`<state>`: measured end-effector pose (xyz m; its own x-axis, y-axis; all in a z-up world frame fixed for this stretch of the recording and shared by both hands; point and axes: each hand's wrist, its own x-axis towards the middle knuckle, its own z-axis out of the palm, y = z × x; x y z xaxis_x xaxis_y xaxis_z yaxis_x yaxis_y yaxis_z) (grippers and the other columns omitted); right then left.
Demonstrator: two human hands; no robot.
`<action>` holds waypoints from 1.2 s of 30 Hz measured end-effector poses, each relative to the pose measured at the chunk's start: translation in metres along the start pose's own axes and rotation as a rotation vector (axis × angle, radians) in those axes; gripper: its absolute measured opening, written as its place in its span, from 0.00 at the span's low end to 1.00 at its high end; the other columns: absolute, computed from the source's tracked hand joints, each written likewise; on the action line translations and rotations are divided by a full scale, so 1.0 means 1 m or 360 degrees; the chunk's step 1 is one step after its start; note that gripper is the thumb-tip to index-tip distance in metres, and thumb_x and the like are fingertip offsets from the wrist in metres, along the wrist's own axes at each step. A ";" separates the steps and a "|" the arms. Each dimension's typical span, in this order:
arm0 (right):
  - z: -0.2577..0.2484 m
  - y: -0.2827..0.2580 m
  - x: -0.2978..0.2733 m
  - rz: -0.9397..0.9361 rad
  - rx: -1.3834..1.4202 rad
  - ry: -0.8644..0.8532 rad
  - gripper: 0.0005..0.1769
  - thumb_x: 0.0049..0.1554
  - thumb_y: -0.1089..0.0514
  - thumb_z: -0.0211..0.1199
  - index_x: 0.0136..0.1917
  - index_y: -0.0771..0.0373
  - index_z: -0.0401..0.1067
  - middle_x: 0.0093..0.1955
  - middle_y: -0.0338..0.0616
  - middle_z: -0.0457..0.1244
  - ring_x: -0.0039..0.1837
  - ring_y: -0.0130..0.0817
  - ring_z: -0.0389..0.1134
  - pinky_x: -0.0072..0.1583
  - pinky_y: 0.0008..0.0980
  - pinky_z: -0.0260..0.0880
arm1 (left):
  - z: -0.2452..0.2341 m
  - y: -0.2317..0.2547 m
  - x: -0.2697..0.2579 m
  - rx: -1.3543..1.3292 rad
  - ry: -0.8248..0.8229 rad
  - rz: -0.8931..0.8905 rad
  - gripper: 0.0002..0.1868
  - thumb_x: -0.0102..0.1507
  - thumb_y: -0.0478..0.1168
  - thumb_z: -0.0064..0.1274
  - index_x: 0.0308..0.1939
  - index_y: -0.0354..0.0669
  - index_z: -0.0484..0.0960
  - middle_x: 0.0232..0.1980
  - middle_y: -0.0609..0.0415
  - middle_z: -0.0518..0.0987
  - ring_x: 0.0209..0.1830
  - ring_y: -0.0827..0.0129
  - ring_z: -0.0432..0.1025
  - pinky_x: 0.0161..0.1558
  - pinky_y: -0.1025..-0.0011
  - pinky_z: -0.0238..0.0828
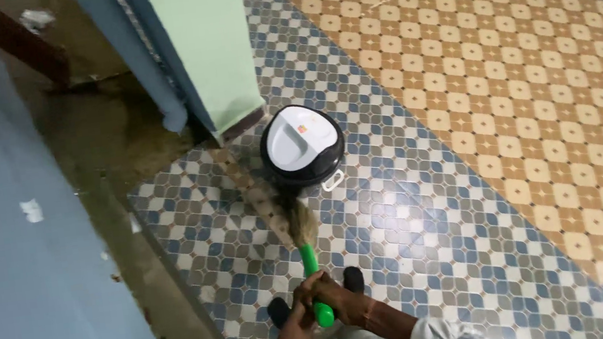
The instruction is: The person sweeps debris across a tiled floor using a broom, moving around a black and white container.
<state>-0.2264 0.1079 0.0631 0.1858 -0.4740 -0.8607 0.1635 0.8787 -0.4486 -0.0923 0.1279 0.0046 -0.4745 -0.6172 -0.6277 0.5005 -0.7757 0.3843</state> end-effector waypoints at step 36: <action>-0.022 0.097 0.004 0.0194 0.0260 -0.0185 0.16 0.56 0.61 0.55 0.58 0.57 0.62 0.46 0.45 0.63 0.43 0.33 0.69 0.40 0.30 0.73 | -0.070 -0.105 0.032 0.0771 0.0114 0.0831 0.18 0.65 0.45 0.56 0.53 0.38 0.82 0.42 0.51 0.84 0.40 0.64 0.79 0.44 0.67 0.76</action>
<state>-0.2306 0.1921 0.0108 0.3227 -0.3768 -0.8683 0.2860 0.9133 -0.2901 -0.1095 0.1984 -0.1027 -0.2035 -0.9266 -0.3163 0.2637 -0.3630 0.8937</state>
